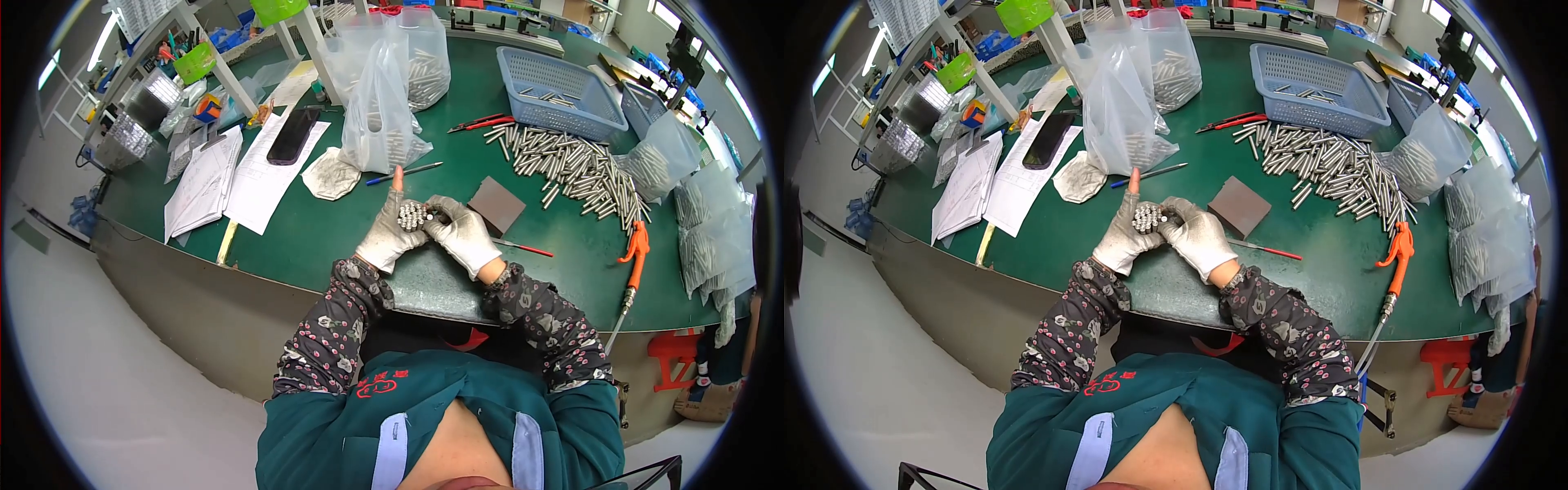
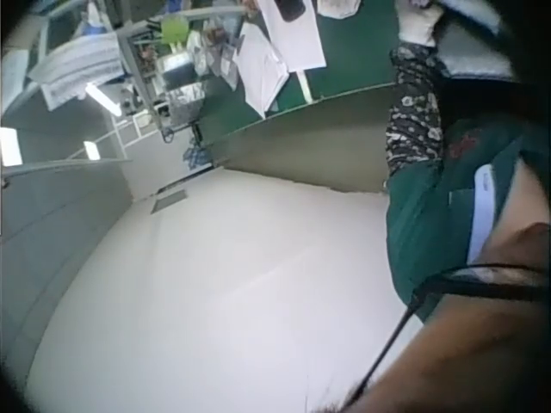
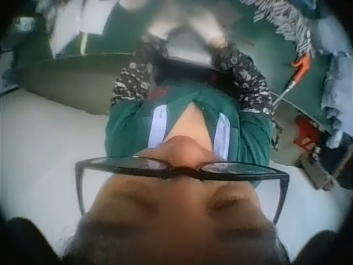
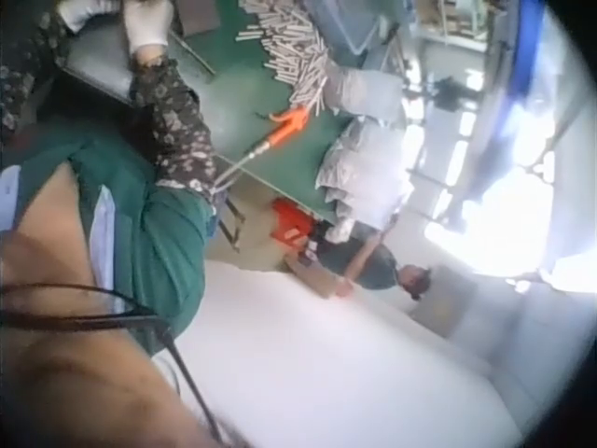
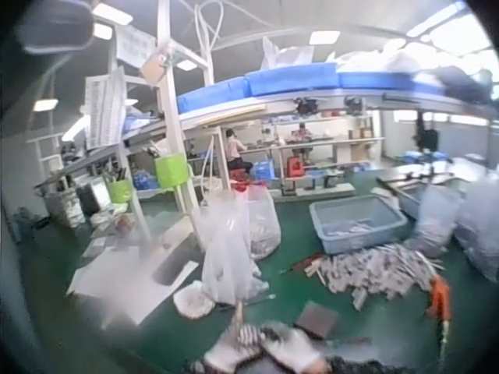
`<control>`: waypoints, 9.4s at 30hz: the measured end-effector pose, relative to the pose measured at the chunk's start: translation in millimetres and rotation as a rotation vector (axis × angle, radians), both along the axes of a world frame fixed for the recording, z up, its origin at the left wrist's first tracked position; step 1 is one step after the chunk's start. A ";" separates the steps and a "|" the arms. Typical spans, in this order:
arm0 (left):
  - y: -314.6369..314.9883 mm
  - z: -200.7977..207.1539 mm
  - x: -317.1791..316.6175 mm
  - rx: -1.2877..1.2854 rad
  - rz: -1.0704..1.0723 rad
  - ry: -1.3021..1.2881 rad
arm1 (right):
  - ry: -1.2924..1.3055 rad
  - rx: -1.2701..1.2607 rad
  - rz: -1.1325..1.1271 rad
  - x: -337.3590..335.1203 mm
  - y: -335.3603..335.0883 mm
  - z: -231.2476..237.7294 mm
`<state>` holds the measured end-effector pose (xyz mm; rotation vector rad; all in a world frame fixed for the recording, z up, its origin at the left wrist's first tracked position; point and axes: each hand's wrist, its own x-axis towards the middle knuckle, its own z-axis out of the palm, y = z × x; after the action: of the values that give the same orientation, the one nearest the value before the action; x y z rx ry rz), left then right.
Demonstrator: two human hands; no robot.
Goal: Organizing small metal pins into a bundle, smoothing/polishing the ends with a sanding block, and cleaning them with a compressed air gun.
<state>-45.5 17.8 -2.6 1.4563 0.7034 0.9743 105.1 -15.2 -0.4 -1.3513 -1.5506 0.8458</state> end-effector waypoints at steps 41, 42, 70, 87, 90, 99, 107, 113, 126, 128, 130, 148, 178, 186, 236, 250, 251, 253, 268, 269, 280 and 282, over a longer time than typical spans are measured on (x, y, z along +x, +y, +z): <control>1.7 -0.5 -0.3 -0.028 -0.037 0.003 | 0.036 0.075 -0.014 -0.9 -0.8 -6.2; 1.8 -1.4 -0.7 -0.028 -0.038 0.004 | 0.037 0.074 -0.014 -1.1 -1.4 -6.5; -1.2 8.3 0.5 0.001 -0.064 0.078 | -1.079 0.147 -0.219 59.3 -13.3 53.2; 2.2 6.6 0.3 -0.241 -0.148 -0.005 | -0.834 0.746 0.024 28.1 -1.0 90.0; -3.7 11.6 5.2 -0.234 -0.096 -0.211 | -0.922 0.701 0.395 18.5 -9.2 79.6; -0.6 7.2 -0.4 -0.033 -0.081 0.066 | -1.048 0.339 -0.130 49.4 1.7 60.5; -0.6 6.4 -3.9 -0.037 -0.082 0.073 | -1.133 0.308 -0.146 61.3 -28.0 60.3; -1.6 6.8 -0.1 -0.029 -0.109 0.026 | -1.091 0.406 -0.079 65.7 -39.2 48.4; -0.5 2.4 2.7 0.061 -0.061 0.128 | -0.971 0.424 -0.035 53.9 -32.7 44.8; -0.6 1.9 3.5 0.054 -0.048 0.139 | -0.969 0.442 -0.056 57.6 -31.3 44.3; -0.4 0.9 2.4 0.060 -0.031 0.144 | -0.968 0.434 -0.096 59.8 -28.2 48.0; -0.6 2.7 3.2 0.005 -0.055 0.116 | -1.047 0.117 -0.270 84.6 -0.1 30.8; 8.0 -0.3 7.1 0.119 -0.017 0.237 | -0.921 0.475 -0.130 32.5 3.6 70.5; 2.9 7.8 9.2 0.029 -0.008 0.190 | -0.905 0.337 -0.262 40.6 2.4 56.9; 11.9 -5.0 -1.5 -0.002 -0.142 -0.047 | -0.537 0.295 0.105 4.0 -0.3 39.5; 23.4 -8.9 -2.1 -0.667 0.349 -0.647 | -0.583 0.596 -0.002 10.0 34.9 113.1; 22.9 -13.8 -7.7 -0.736 0.348 -0.694 | -0.580 0.609 0.001 4.6 43.1 120.5; 17.0 -5.8 -9.1 -0.818 0.365 -0.780 | -0.735 0.763 0.024 -2.7 62.5 134.5; 44.9 161.6 -25.3 -0.125 0.040 -0.726 | -0.834 0.793 -0.032 28.2 90.6 122.4; 50.2 165.8 -21.8 -0.139 0.052 -0.728 | -0.856 0.801 -0.029 30.4 90.2 119.3; -14.8 110.8 4.8 -0.077 -0.094 -0.227 | -0.151 0.508 -0.088 23.7 21.6 96.1; -28.2 73.8 14.4 -0.095 -0.072 -0.210 | -0.203 0.390 -0.030 18.0 -1.8 92.8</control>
<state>-31.0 -10.3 71.3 1.2672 0.5331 1.0072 123.0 -17.0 92.3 -1.1949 -1.7390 0.3673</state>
